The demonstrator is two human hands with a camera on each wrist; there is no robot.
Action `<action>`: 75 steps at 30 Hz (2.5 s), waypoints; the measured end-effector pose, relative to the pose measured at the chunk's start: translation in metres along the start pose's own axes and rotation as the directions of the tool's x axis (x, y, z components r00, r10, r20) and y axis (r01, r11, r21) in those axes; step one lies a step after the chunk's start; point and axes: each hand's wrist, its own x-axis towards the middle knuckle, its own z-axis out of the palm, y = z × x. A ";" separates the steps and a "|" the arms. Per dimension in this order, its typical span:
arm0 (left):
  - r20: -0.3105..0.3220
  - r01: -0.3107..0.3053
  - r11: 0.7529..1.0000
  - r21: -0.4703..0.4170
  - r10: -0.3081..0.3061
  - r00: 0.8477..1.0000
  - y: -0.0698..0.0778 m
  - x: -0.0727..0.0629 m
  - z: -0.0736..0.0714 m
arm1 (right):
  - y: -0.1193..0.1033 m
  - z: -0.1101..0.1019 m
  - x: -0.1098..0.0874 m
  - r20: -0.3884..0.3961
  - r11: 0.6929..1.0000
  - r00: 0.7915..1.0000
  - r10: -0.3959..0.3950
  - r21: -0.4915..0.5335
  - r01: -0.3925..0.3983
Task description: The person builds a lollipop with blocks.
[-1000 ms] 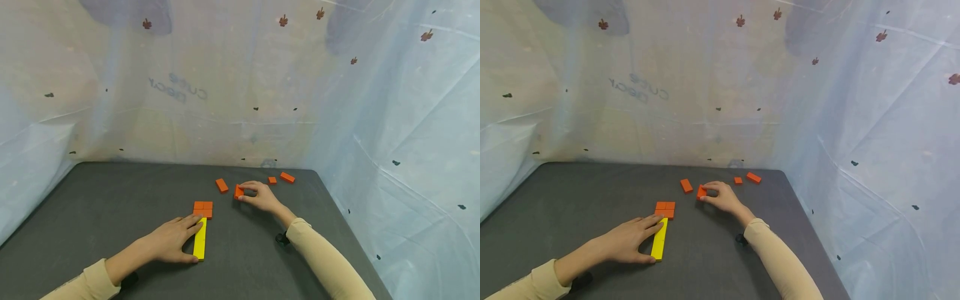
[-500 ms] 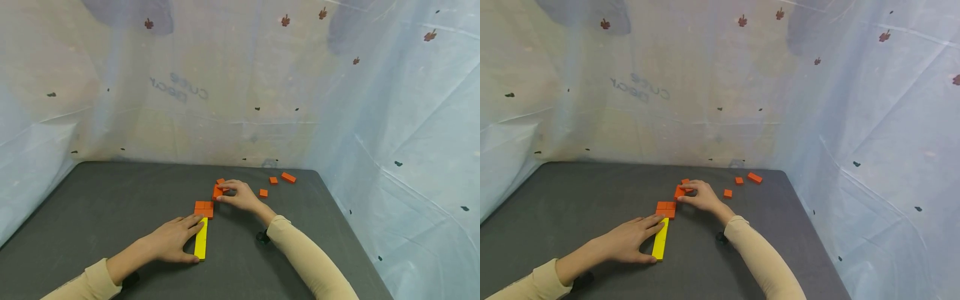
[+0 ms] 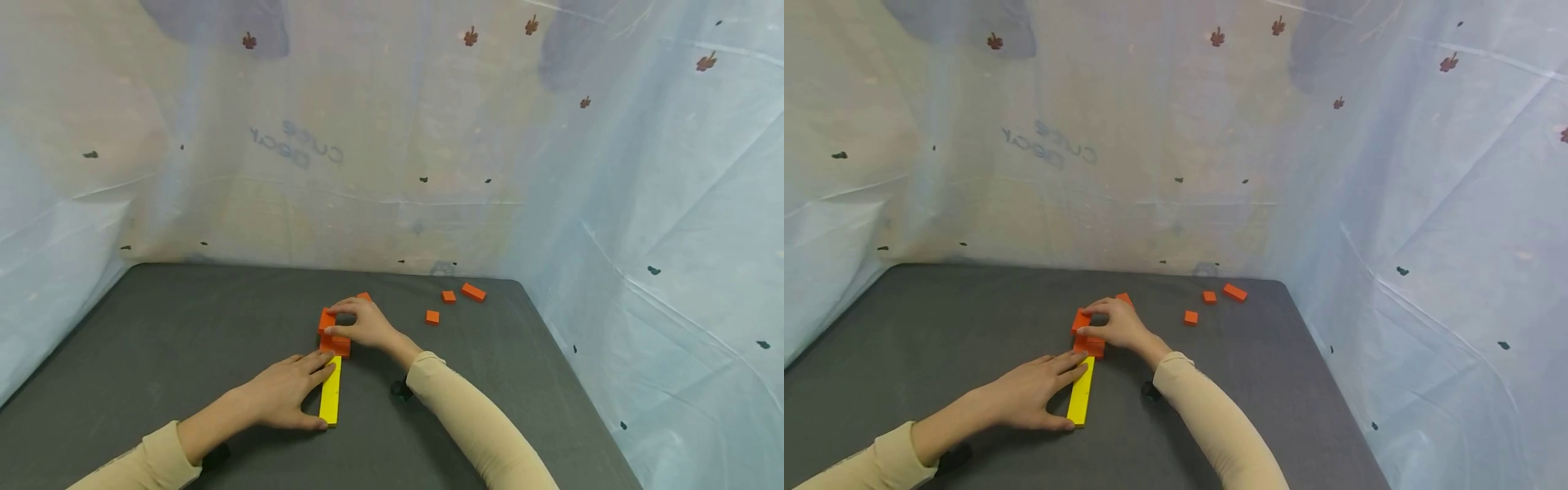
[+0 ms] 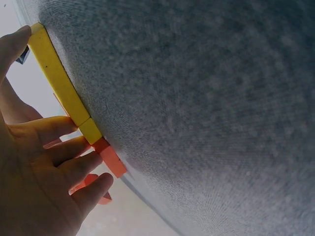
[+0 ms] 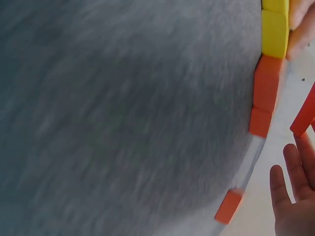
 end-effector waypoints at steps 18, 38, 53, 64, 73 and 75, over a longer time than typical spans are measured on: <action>0.047 0.021 1.000 -0.011 -0.021 0.999 0.002 0.002 -0.005 | -0.013 0.022 0.017 0.074 0.996 0.996 0.046 -0.074 -0.040; 0.045 0.036 0.999 -0.016 -0.035 0.998 0.002 0.001 -0.003 | -0.018 0.026 0.025 0.069 0.984 0.986 0.154 -0.098 -0.147; 0.022 0.020 1.000 -0.004 -0.020 1.000 0.001 0.001 0.001 | -0.018 0.030 0.026 0.047 0.976 0.984 0.174 -0.139 -0.166; 0.009 0.009 1.000 0.000 -0.009 1.000 0.002 0.000 -0.001 | -0.009 0.008 0.019 0.036 0.996 0.996 0.086 -0.010 -0.086; 0.006 0.026 1.000 0.005 -0.026 1.000 0.002 0.000 0.000 | 0.011 -0.022 0.011 -0.047 0.996 0.997 0.069 -0.049 -0.071; 0.005 0.030 1.000 0.004 -0.030 1.000 0.003 0.000 0.000 | 0.016 -0.028 0.009 -0.051 0.995 0.995 0.084 -0.045 -0.086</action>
